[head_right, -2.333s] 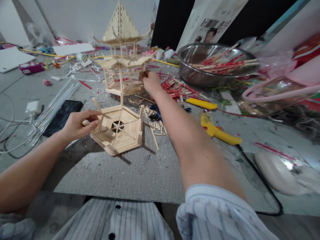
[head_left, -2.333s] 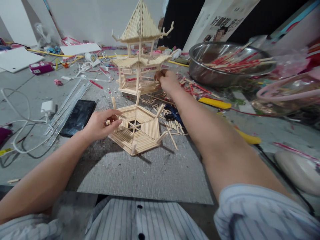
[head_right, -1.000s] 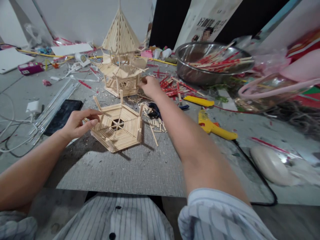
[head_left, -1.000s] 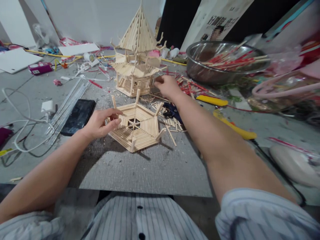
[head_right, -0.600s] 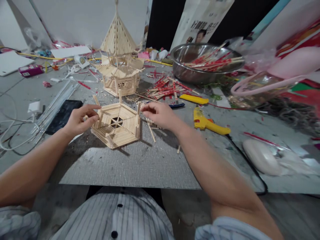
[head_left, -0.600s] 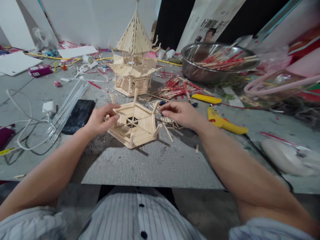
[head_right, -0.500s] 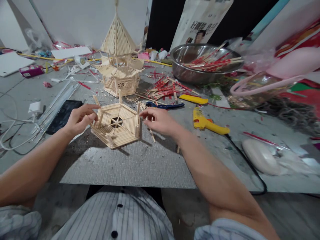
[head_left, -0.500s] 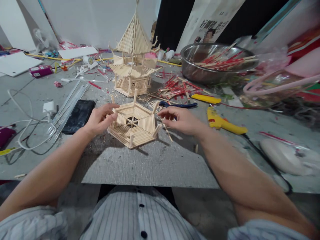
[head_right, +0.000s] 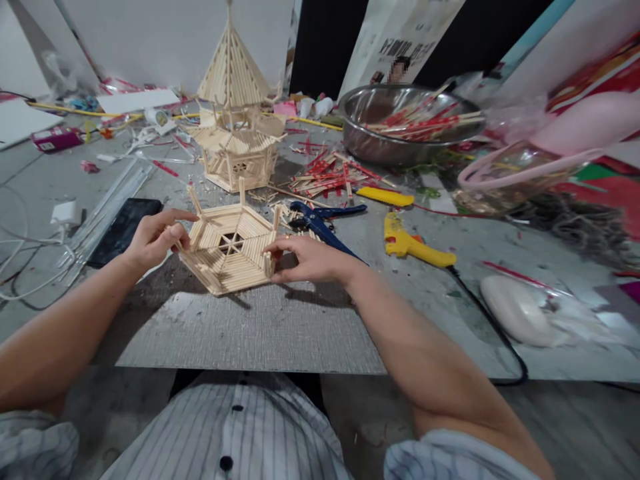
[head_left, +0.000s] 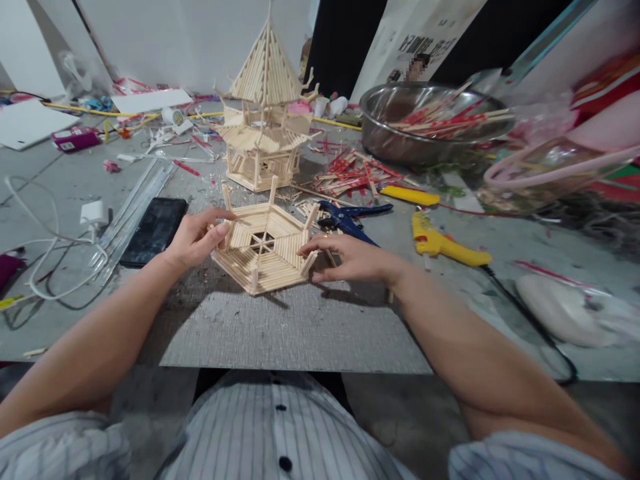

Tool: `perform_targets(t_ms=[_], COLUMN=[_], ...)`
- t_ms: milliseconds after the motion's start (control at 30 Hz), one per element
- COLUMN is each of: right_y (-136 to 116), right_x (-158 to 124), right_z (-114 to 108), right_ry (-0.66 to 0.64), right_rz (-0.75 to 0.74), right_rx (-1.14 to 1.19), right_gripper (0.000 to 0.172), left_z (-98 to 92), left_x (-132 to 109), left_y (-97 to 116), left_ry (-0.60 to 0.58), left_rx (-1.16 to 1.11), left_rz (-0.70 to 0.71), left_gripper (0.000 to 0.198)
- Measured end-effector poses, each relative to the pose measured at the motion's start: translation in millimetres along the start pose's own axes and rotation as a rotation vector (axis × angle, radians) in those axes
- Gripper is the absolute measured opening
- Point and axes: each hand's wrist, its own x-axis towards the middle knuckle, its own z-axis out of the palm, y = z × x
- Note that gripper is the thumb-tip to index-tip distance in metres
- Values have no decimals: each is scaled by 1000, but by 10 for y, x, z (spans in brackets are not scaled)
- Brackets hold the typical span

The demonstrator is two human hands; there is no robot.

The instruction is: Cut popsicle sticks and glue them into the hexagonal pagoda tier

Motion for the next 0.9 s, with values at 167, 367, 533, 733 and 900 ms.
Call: perform_targets(t_ms=[167, 367, 533, 733, 900], right_y=[45, 116, 231, 401, 327], right_x=[45, 103, 158, 219, 196], right_z=[83, 205, 295, 341, 286], right_ry=[160, 417, 586, 685, 670], right_rz=[73, 115, 208, 203, 218], right_rx=[0, -25, 20, 167, 42], right_gripper=[32, 19, 24, 30, 26], left_z=[-14, -14, 26, 71, 95], left_x=[8, 12, 4, 5, 12], left_y=[60, 98, 112, 150, 189], left_ry=[-23, -98, -259, -274, -237], left_rx=[1, -161, -271, -349, -124], left_rz=[-22, -98, -42, -33, -28], left_gripper=[48, 51, 57, 57, 44])
